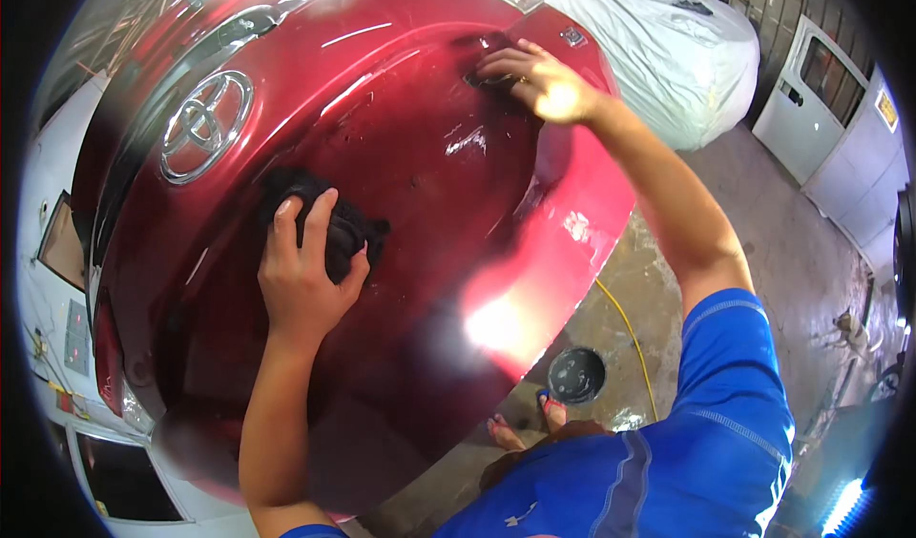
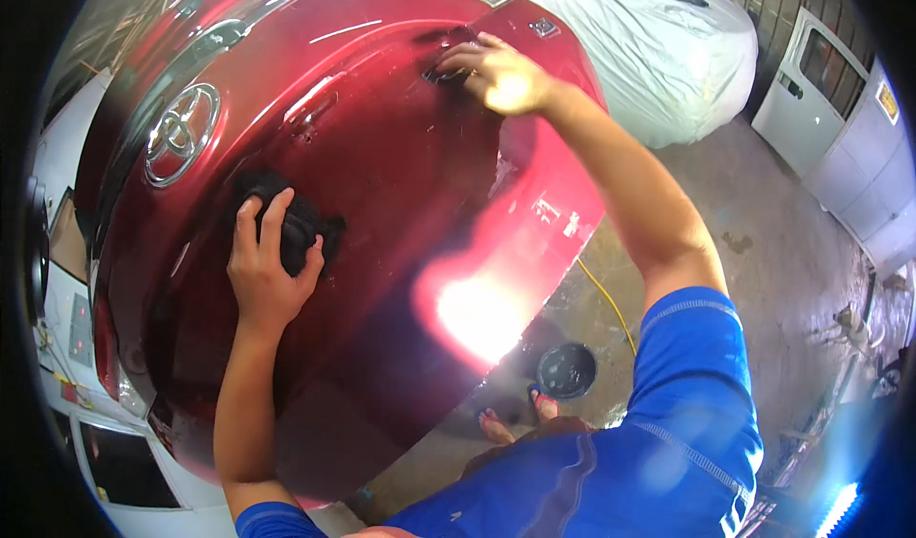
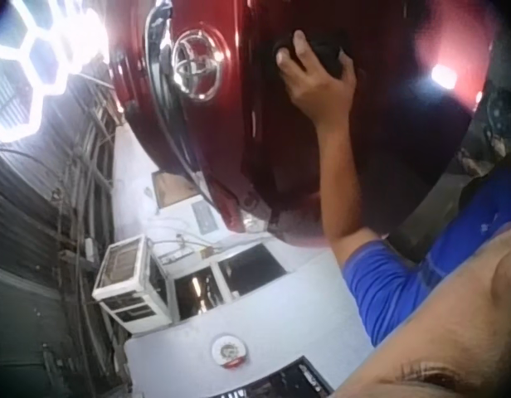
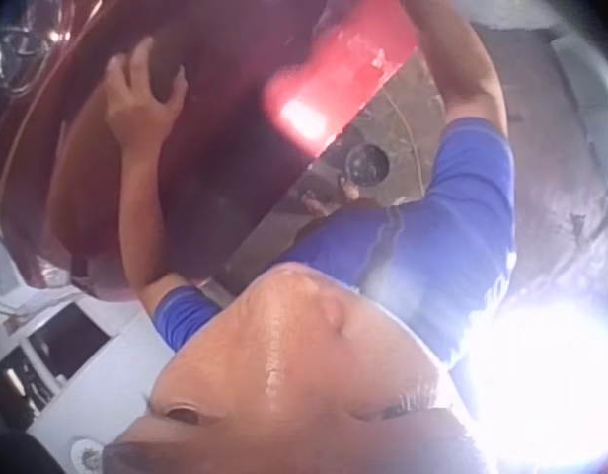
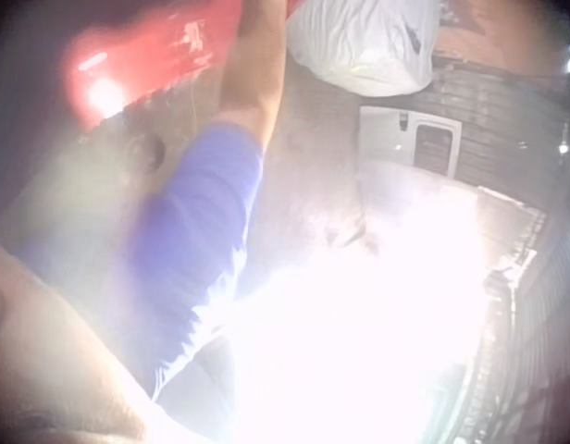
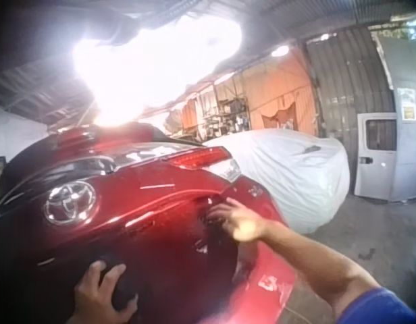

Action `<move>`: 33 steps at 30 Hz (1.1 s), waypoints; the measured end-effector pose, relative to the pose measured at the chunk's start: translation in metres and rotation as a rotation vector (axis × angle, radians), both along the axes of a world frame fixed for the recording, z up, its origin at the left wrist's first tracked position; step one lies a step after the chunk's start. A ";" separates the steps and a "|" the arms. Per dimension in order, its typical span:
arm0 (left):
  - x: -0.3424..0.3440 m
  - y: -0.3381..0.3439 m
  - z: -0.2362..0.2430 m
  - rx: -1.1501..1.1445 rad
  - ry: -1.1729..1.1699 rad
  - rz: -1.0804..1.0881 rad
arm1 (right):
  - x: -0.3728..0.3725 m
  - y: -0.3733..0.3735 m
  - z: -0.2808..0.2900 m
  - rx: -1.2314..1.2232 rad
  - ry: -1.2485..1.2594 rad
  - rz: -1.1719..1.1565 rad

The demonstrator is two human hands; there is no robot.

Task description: The person sands the surface of a red car trunk using a sanding block and water, occasionally wiping the area with a dark cloth.

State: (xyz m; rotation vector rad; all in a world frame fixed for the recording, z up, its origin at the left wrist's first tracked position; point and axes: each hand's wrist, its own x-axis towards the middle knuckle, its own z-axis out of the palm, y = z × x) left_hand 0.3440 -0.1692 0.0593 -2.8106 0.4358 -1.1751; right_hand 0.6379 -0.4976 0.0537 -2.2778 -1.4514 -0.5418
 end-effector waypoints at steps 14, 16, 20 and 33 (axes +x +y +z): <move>-0.006 0.006 0.003 0.008 -0.021 0.022 | -0.067 0.048 -0.010 0.031 -0.099 0.023; -0.008 0.009 0.001 0.007 -0.017 0.025 | -0.128 0.068 -0.015 0.016 -0.059 0.247; -0.001 0.002 0.000 0.003 -0.044 -0.029 | -0.069 0.024 -0.002 -0.113 -0.141 -0.378; -0.009 0.010 0.002 -0.001 -0.046 -0.004 | -0.164 0.089 -0.041 -0.105 -0.026 -0.044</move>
